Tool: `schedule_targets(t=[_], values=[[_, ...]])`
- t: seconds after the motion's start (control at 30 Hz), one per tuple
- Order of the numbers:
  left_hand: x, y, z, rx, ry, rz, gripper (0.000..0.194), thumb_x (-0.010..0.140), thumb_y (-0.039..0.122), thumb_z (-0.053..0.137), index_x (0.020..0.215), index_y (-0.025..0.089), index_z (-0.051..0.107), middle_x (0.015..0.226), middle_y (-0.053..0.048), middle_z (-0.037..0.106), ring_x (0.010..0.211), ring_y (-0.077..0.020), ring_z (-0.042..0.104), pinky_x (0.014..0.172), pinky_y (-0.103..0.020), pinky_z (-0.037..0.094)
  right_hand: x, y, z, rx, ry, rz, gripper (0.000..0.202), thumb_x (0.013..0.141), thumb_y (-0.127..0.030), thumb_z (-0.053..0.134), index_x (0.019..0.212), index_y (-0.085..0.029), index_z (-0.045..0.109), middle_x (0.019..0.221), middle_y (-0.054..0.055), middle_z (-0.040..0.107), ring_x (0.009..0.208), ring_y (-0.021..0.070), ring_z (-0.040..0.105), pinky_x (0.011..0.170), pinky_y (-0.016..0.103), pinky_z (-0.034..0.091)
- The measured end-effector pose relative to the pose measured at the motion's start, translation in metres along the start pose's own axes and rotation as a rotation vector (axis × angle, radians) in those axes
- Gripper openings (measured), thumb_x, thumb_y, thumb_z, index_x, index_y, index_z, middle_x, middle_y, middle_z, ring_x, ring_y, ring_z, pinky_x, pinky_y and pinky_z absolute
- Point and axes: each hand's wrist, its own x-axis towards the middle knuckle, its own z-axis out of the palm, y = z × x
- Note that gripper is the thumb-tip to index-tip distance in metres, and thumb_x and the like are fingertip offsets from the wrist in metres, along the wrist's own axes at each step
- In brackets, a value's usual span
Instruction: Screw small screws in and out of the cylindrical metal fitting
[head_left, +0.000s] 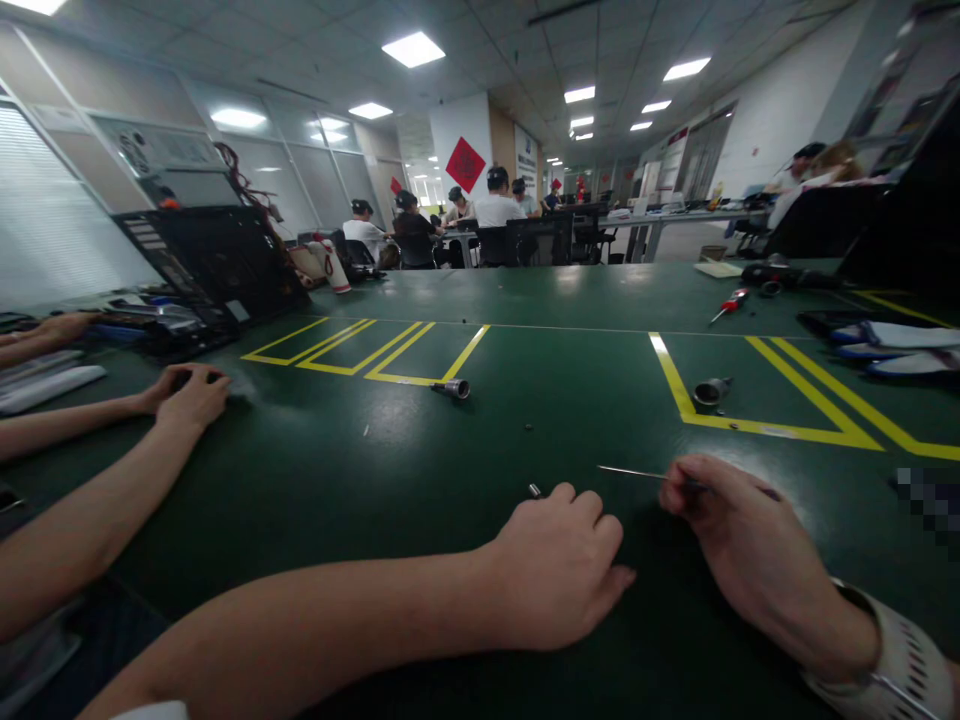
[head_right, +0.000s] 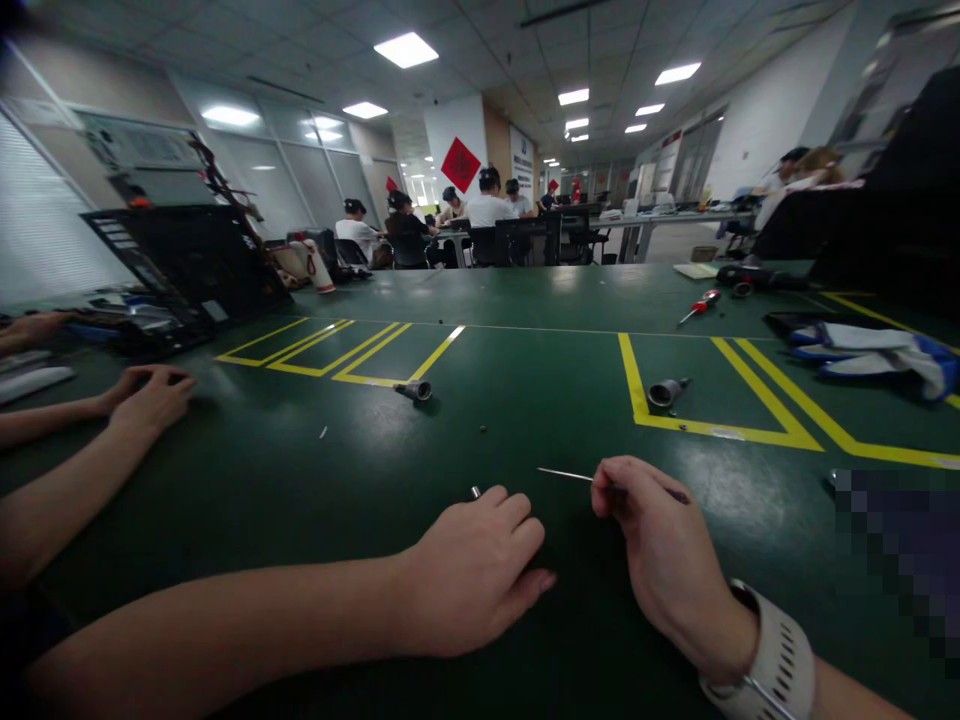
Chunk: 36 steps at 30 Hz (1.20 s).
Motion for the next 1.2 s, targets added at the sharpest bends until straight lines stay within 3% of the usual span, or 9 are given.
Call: schedule_targets(t=[0.13, 0.33, 0.4, 0.57, 0.7, 0.83, 1.0, 1.13, 1.2], values=[[-0.003, -0.008, -0.017, -0.139, -0.07, 0.006, 0.04, 0.081, 0.048, 0.048, 0.104, 0.015, 0.055, 0.094, -0.009, 0.056, 0.083, -0.0213, 0.052, 0.064, -0.03, 0.045, -0.002, -0.001, 0.002, -0.072, -0.02, -0.011, 0.017, 0.07, -0.035, 0.065, 0.062, -0.02, 0.061, 0.062, -0.002, 0.057, 0.061, 0.0134, 0.05, 0.058, 0.027, 0.039], [-0.008, -0.019, -0.03, -0.142, -0.159, 0.15, 0.029, 0.082, 0.031, 0.053, 0.106, 0.015, 0.058, 0.104, -0.01, 0.057, 0.094, -0.0202, 0.053, 0.08, -0.031, 0.044, -0.002, -0.003, 0.017, -0.333, -0.207, -0.03, 0.022, 0.075, -0.039, 0.061, 0.088, -0.021, 0.06, 0.089, 0.004, 0.066, 0.086, 0.02, 0.061, 0.077, 0.034, 0.045], [-0.008, -0.021, -0.029, -0.121, -0.153, 0.197, 0.027, 0.083, 0.03, 0.053, 0.105, 0.015, 0.059, 0.102, -0.01, 0.058, 0.094, -0.02, 0.053, 0.083, -0.031, 0.043, 0.007, -0.003, 0.029, -0.424, -0.299, -0.089, 0.02, 0.081, -0.039, 0.053, 0.09, -0.021, 0.058, 0.09, 0.004, 0.066, 0.09, 0.0205, 0.061, 0.081, 0.036, 0.044], [-0.007, -0.032, -0.039, -0.214, -0.128, 0.224, 0.026, 0.082, 0.031, 0.057, 0.102, 0.016, 0.061, 0.097, -0.008, 0.061, 0.092, -0.0187, 0.055, 0.08, -0.028, 0.042, 0.049, 0.002, 0.064, -0.704, -0.478, -0.437, 0.015, 0.086, -0.026, 0.044, 0.093, -0.02, 0.056, 0.1, 0.006, 0.062, 0.097, 0.019, 0.057, 0.088, 0.038, 0.04], [-0.012, -0.052, -0.062, -0.508, 0.002, 0.184, 0.022, 0.08, 0.024, 0.06, 0.1, 0.016, 0.061, 0.096, -0.005, 0.063, 0.093, -0.0163, 0.055, 0.085, -0.027, 0.04, 0.068, 0.013, 0.079, -0.757, -0.638, -0.454, 0.01, 0.079, -0.021, 0.054, 0.088, -0.021, 0.057, 0.095, 0.004, 0.064, 0.092, 0.02, 0.059, 0.085, 0.038, 0.043], [-0.015, -0.071, -0.073, -0.787, 0.212, -0.014, 0.024, 0.08, 0.025, 0.057, 0.101, 0.014, 0.062, 0.091, -0.004, 0.063, 0.083, -0.0148, 0.058, 0.073, -0.025, 0.044, 0.04, 0.017, 0.07, -0.774, -0.792, -0.459, 0.014, 0.082, -0.02, 0.051, 0.092, -0.023, 0.06, 0.093, 0.003, 0.066, 0.086, 0.019, 0.062, 0.083, 0.038, 0.046], [-0.012, -0.076, -0.068, -0.981, 0.334, -0.19, 0.029, 0.078, 0.032, 0.058, 0.099, 0.013, 0.061, 0.077, -0.002, 0.061, 0.057, -0.0077, 0.053, 0.049, -0.017, 0.04, -0.024, 0.002, 0.037, -0.829, -1.002, -0.481, 0.021, 0.086, -0.015, 0.046, 0.097, -0.026, 0.06, 0.112, 0.003, 0.065, 0.111, 0.0189, 0.056, 0.104, 0.043, 0.033], [-0.002, -0.071, -0.055, -1.151, 0.356, -0.233, 0.032, 0.077, 0.032, 0.059, 0.102, 0.012, 0.057, 0.081, -0.003, 0.06, 0.057, -0.0088, 0.058, 0.042, -0.015, 0.04, -0.053, -0.007, 0.012, -0.891, -0.962, -0.418, 0.025, 0.083, -0.017, 0.052, 0.1, -0.031, 0.065, 0.118, 0.0, 0.063, 0.116, 0.0213, 0.053, 0.1, 0.039, 0.041], [0.004, -0.067, -0.046, -1.246, 0.378, -0.245, 0.032, 0.077, 0.027, 0.061, 0.104, 0.012, 0.056, 0.092, -0.006, 0.061, 0.064, -0.0115, 0.062, 0.046, -0.018, 0.045, -0.055, -0.007, 0.002, -0.881, -0.854, -0.393, 0.028, 0.083, -0.021, 0.053, 0.106, -0.034, 0.064, 0.119, 0.0, 0.063, 0.115, 0.022, 0.053, 0.098, 0.038, 0.042]])
